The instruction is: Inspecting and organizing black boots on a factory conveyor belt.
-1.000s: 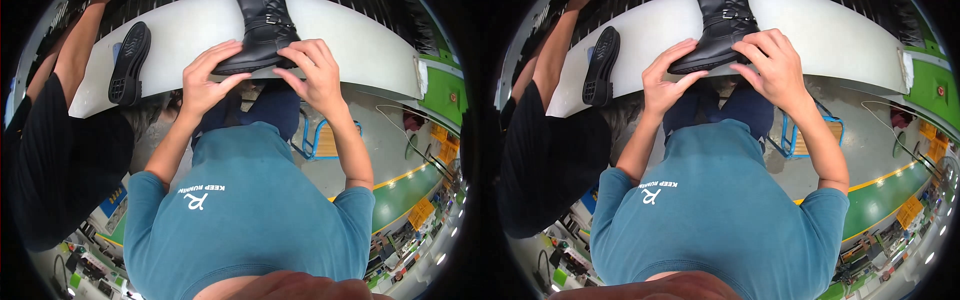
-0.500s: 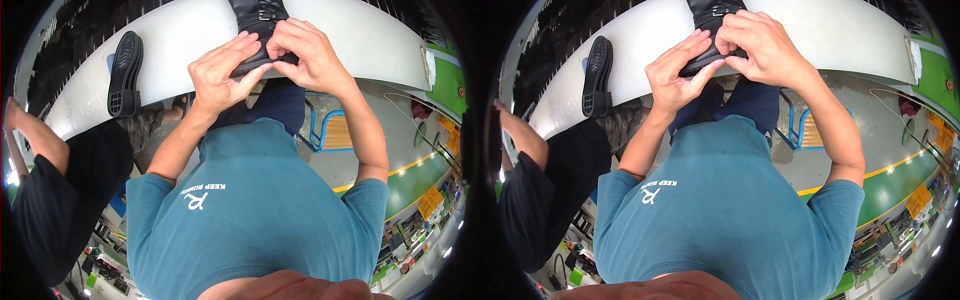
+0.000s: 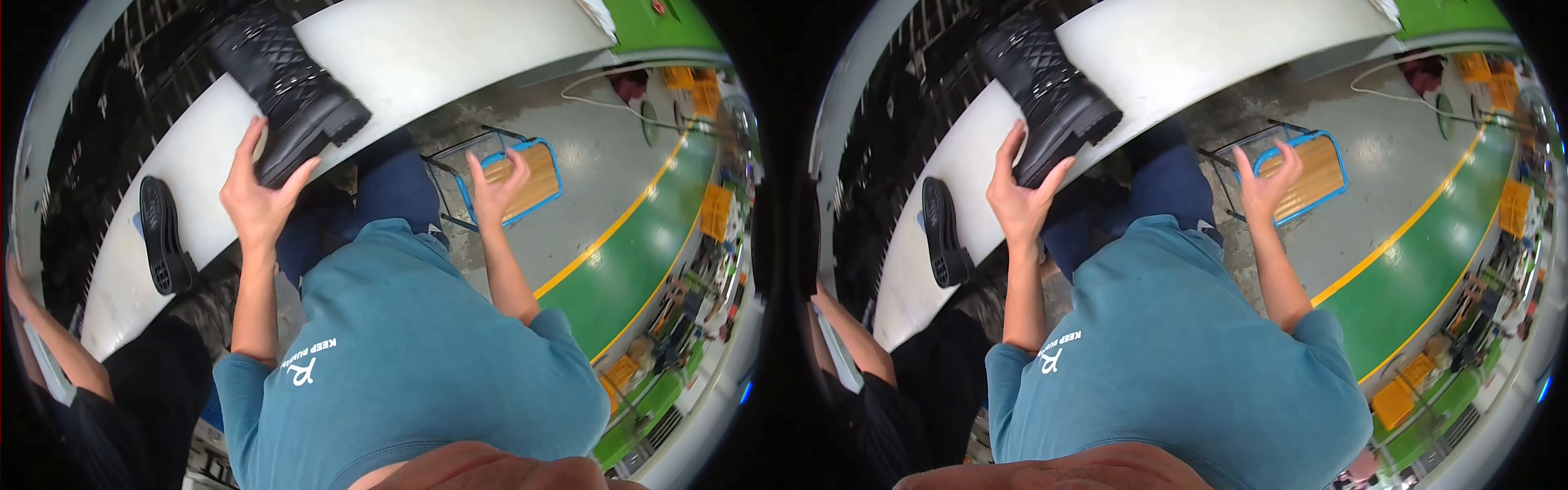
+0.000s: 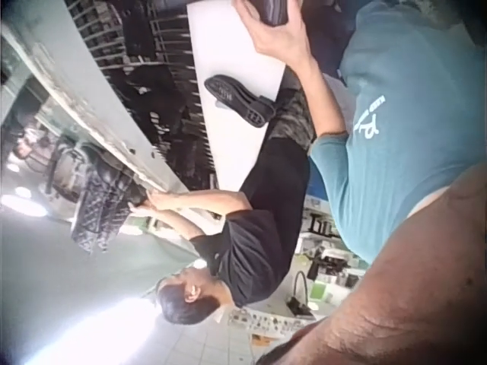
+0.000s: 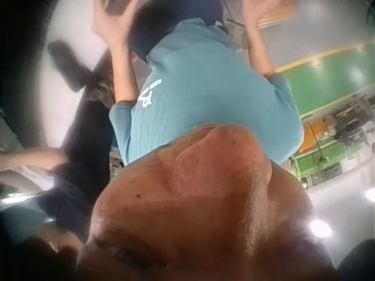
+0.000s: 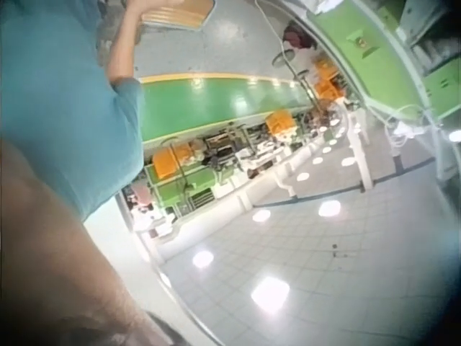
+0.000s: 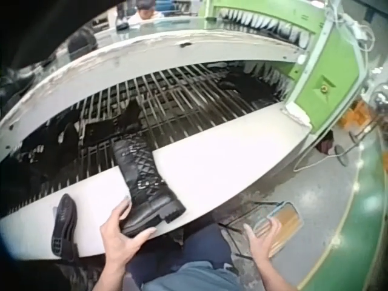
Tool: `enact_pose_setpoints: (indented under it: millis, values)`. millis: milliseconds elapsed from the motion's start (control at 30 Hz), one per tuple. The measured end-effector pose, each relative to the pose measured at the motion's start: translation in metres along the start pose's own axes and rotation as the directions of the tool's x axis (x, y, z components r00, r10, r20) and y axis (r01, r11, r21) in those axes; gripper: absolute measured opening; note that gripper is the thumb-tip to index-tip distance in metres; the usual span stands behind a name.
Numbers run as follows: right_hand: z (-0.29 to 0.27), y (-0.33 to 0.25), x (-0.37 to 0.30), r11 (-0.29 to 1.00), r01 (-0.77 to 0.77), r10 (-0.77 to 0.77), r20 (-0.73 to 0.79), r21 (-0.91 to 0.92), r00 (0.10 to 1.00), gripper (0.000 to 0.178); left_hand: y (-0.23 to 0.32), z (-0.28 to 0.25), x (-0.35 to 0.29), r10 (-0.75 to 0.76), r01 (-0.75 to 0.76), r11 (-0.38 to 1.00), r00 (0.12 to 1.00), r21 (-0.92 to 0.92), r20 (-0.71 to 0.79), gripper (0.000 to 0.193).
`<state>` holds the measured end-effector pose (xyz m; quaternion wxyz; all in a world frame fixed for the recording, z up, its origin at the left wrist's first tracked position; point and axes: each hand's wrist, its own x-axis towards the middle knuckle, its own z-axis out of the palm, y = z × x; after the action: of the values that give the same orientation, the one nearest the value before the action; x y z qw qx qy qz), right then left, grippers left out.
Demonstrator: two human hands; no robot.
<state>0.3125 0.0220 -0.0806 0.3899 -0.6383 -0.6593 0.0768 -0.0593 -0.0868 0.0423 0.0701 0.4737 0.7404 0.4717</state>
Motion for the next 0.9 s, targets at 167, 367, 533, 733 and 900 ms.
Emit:
enact_pose_setpoints:
  millis: [167, 367, 533, 733, 900]
  values:
    - [-0.044, 0.125, -0.093, 0.804, -0.308, 0.332, -0.045, -0.51, 0.942, 0.132, -0.009, -0.003, 0.006, -0.074, 0.066, 0.996, 0.99, 0.065, 0.122, 0.079]
    - [-0.052, 0.192, -0.096, 0.834, -0.408, 0.435, -0.012, -0.372, 0.9, 0.126, -0.008, -0.031, 0.014, -0.175, 0.196, 0.922, 0.98, -0.335, 0.092, 0.06]
    - [-0.069, 0.212, -0.087, 0.884, -0.364, 0.362, -0.063, -0.292, 0.93, 0.109, -0.01, -0.082, 0.017, 0.111, -0.186, 0.628, 0.982, -0.756, -0.15, 0.071]
    - [-0.064, 0.154, -0.129, 0.993, -0.095, 0.094, -0.007, -0.073, 0.996, 0.06, 0.155, -0.153, 0.113, 0.557, -0.752, 0.658, 0.529, -0.049, -0.64, 0.06]
    - [-0.044, 0.162, -0.207, 0.998, 0.03, -0.041, 0.195, 0.058, 0.98, 0.046, 0.223, -0.2, 0.261, 0.827, -0.654, 0.552, 0.346, 0.518, -0.444, 0.057]
